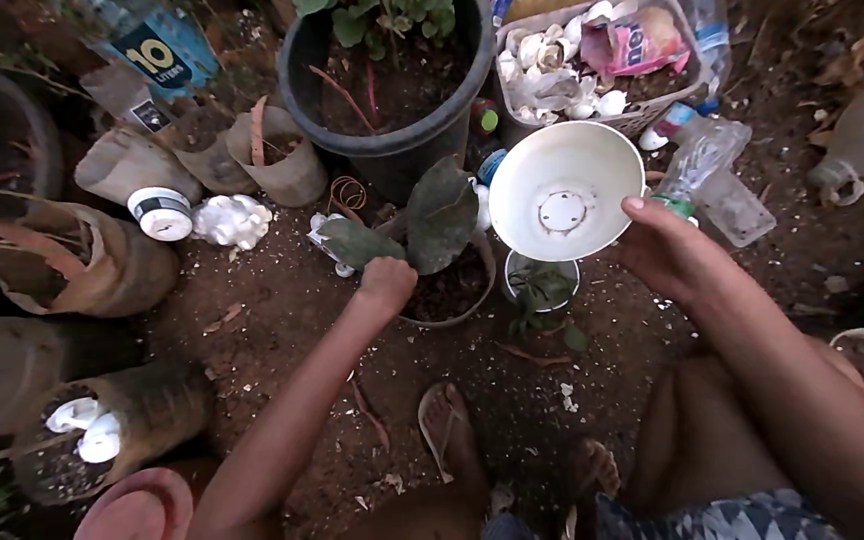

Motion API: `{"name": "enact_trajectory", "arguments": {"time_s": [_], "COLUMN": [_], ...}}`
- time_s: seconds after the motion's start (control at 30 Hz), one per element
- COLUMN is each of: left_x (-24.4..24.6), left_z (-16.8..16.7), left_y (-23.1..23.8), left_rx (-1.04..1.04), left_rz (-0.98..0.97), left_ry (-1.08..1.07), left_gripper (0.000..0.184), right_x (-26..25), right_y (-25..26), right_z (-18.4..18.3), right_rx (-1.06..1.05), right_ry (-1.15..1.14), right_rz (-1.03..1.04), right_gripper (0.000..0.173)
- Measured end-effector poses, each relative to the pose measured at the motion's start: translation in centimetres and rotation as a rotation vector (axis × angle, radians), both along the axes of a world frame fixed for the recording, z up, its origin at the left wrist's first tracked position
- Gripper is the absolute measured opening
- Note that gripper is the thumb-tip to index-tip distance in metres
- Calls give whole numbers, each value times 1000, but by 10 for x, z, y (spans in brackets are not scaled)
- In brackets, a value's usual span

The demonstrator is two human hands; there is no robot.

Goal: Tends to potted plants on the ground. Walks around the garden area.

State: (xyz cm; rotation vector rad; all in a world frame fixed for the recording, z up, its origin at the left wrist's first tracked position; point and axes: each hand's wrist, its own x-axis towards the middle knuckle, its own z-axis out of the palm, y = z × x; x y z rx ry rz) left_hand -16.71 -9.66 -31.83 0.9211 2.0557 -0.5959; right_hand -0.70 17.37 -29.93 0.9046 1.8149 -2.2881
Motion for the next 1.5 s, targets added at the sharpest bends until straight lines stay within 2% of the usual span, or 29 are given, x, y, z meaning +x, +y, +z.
{"name": "enact_trajectory", "arguments": {"time_s": [0.3,0.53,0.7,0.83,1.03,1.23,1.37,1.5], "left_x": [1,-9,-13,-23,-28,-14,4,24], "left_z": [10,40,44,49,85,107,103,99], "left_y": [1,-2,-14,-31,-55,-36,-5,16], "left_rx": [47,187,263,450,822,1020,925,845], "left_rz": [4,68,127,167,138,179,257,201], "left_ry": [-26,-111,-115,-252,-259,-306,-259,-132], "left_gripper": [14,28,30,25,15,16,20,24], "right_x": [-3,-5,-6,-5,3,8,10,12], "right_y": [-2,0,-7,-7,-8,-21,-41,-58], "right_z": [-3,-6,0,2,2,14,14,12], "right_rx": [15,16,235,188,193,253,97,-170], "right_ry": [-26,-4,21,13,55,90,49,19], "right_rz": [3,15,39,33,100,233,225,176], "right_gripper": [75,74,84,85,83,87,89,76]}}
